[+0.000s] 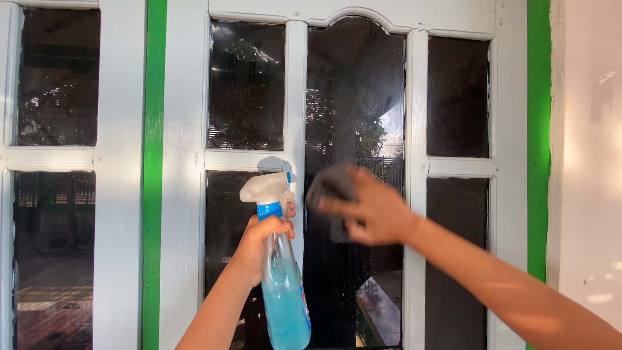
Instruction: The person sprays a cleaning solution onto a multi-pane window and wipes each pane with a cloth. They systematically move across the window sections, spraying and wiping to remove dirt and streaks.
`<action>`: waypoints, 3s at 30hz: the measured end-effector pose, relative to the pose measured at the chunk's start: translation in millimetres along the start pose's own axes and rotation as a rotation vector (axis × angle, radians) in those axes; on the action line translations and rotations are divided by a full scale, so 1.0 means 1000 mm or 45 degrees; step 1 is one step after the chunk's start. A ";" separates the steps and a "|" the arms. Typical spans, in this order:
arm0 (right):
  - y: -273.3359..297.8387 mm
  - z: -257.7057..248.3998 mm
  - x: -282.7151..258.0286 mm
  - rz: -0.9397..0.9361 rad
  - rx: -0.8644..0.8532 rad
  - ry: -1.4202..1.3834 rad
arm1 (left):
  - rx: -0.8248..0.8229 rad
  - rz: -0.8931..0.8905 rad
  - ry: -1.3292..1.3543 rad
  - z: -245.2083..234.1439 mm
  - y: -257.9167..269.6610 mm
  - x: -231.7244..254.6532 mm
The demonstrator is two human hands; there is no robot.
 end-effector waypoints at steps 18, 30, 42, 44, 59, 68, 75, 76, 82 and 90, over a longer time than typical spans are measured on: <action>0.084 0.004 -0.054 0.112 -0.157 0.000 | -0.016 0.071 0.000 -0.003 0.018 -0.007; 0.078 0.004 -0.040 0.309 0.030 0.126 | -0.004 0.052 -0.045 -0.002 0.045 -0.026; -0.022 0.011 -0.037 0.261 0.253 0.037 | 0.098 -0.093 -0.030 -0.022 0.086 -0.044; 0.002 0.020 -0.061 0.237 0.164 -0.064 | 0.118 -0.061 -0.013 -0.029 0.091 -0.044; 0.103 0.048 -0.143 -0.074 -0.267 -0.211 | 0.136 -0.131 -0.027 -0.036 0.123 -0.059; 0.035 -0.020 -0.013 0.499 0.156 0.332 | 0.084 -0.064 -0.080 -0.020 0.127 -0.065; 0.086 0.006 -0.061 0.847 0.086 0.475 | 0.054 -0.037 -0.079 -0.022 0.144 -0.070; 0.098 0.010 -0.079 0.835 0.169 0.418 | 0.069 -0.057 -0.061 -0.025 0.147 -0.070; 0.166 0.029 -0.171 0.933 0.148 0.331 | 0.073 -0.076 -0.065 -0.032 0.167 -0.069; 0.186 0.043 -0.233 1.161 0.286 0.085 | 0.079 -0.111 -0.081 -0.028 0.187 -0.070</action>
Point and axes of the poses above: each hand's wrist, its own y-axis away from the middle knuckle, its own z-axis out of the palm, x = y × z, the point moved 4 cm from there along -y, towards the middle knuckle, and after that the axes turned 7 degrees about z, right-handed, at the moved point
